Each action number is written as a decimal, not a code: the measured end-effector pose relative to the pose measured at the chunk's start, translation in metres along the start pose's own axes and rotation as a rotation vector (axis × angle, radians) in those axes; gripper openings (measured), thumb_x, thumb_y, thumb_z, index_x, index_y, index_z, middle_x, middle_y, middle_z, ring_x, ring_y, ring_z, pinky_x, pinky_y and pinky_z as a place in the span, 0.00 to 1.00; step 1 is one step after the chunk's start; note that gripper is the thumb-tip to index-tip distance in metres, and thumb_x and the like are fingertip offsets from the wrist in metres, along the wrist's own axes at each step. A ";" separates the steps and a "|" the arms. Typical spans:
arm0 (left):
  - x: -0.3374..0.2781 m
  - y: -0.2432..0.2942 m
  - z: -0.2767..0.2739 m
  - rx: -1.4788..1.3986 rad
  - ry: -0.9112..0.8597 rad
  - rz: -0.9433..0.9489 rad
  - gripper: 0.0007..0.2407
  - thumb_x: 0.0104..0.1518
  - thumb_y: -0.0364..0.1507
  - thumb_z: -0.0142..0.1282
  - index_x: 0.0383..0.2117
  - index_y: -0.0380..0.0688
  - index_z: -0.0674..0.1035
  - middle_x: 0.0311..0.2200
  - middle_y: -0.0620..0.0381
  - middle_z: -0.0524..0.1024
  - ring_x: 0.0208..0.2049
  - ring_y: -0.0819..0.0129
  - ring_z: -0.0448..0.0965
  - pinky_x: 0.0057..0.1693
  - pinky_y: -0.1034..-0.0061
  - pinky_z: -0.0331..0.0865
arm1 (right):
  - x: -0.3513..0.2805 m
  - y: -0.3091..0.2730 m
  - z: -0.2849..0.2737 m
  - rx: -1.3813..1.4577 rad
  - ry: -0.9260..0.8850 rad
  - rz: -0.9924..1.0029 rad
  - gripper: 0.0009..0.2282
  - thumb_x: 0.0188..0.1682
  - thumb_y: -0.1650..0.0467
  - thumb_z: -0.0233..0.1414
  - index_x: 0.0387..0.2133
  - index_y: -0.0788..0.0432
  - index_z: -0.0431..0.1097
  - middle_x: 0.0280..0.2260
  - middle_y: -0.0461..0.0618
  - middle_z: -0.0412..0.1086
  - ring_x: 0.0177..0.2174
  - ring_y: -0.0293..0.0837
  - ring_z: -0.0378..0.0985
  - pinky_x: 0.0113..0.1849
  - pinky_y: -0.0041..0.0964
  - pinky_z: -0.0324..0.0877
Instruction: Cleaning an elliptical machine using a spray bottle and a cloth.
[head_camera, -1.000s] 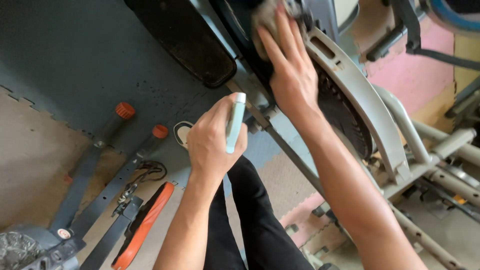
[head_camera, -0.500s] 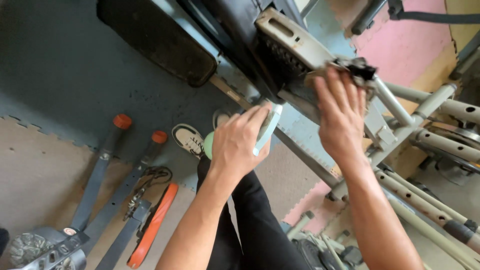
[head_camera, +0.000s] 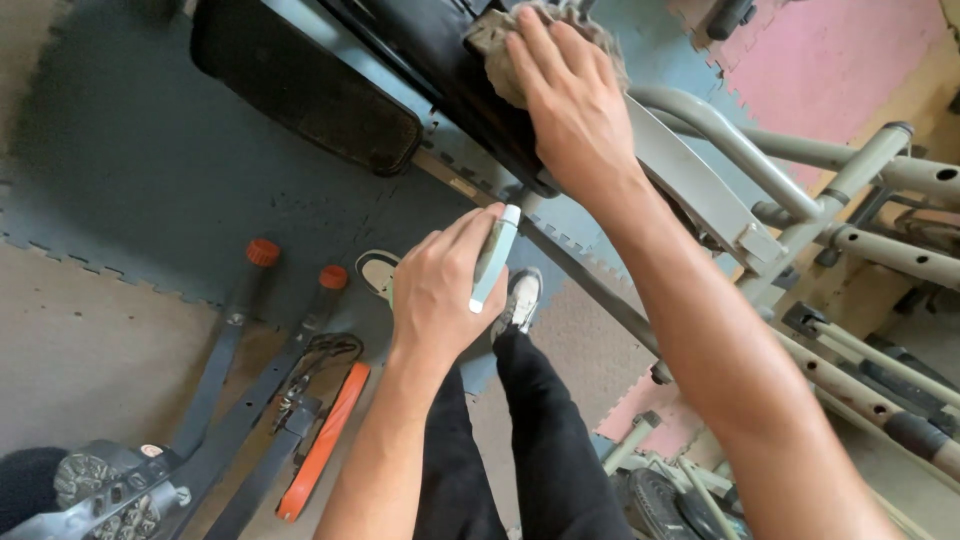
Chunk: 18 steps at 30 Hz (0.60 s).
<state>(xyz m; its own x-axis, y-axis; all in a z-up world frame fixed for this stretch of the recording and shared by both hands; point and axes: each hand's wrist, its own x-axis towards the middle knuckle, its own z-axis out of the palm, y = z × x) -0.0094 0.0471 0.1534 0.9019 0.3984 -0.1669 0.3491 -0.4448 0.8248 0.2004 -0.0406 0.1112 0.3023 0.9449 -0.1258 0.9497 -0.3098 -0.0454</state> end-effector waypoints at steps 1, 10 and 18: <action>0.004 0.007 0.000 -0.010 -0.026 -0.026 0.21 0.49 0.24 0.61 0.53 0.38 0.79 0.48 0.49 0.82 0.38 0.57 0.85 0.48 0.68 0.77 | -0.014 -0.002 -0.010 0.038 0.027 0.064 0.27 0.47 0.81 0.52 0.65 0.67 0.63 0.66 0.60 0.61 0.63 0.59 0.63 0.62 0.51 0.57; 0.009 0.043 0.024 -0.058 -0.055 0.003 0.22 0.48 0.25 0.61 0.53 0.40 0.78 0.49 0.51 0.81 0.38 0.56 0.84 0.49 0.65 0.76 | -0.190 0.001 -0.045 0.148 0.201 0.641 0.19 0.54 0.87 0.46 0.57 0.67 0.71 0.60 0.62 0.68 0.61 0.61 0.70 0.64 0.52 0.63; 0.013 0.065 0.040 -0.065 -0.057 0.000 0.21 0.48 0.26 0.61 0.52 0.41 0.78 0.49 0.52 0.81 0.37 0.55 0.83 0.47 0.64 0.76 | -0.125 0.018 -0.033 0.217 0.393 0.493 0.14 0.51 0.83 0.51 0.49 0.66 0.75 0.51 0.58 0.70 0.54 0.56 0.71 0.56 0.50 0.68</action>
<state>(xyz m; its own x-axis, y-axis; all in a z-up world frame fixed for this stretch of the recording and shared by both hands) 0.0349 -0.0092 0.1828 0.9156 0.3515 -0.1953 0.3332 -0.3912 0.8579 0.1821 -0.1609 0.1593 0.7430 0.6430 0.1859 0.6674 -0.6907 -0.2783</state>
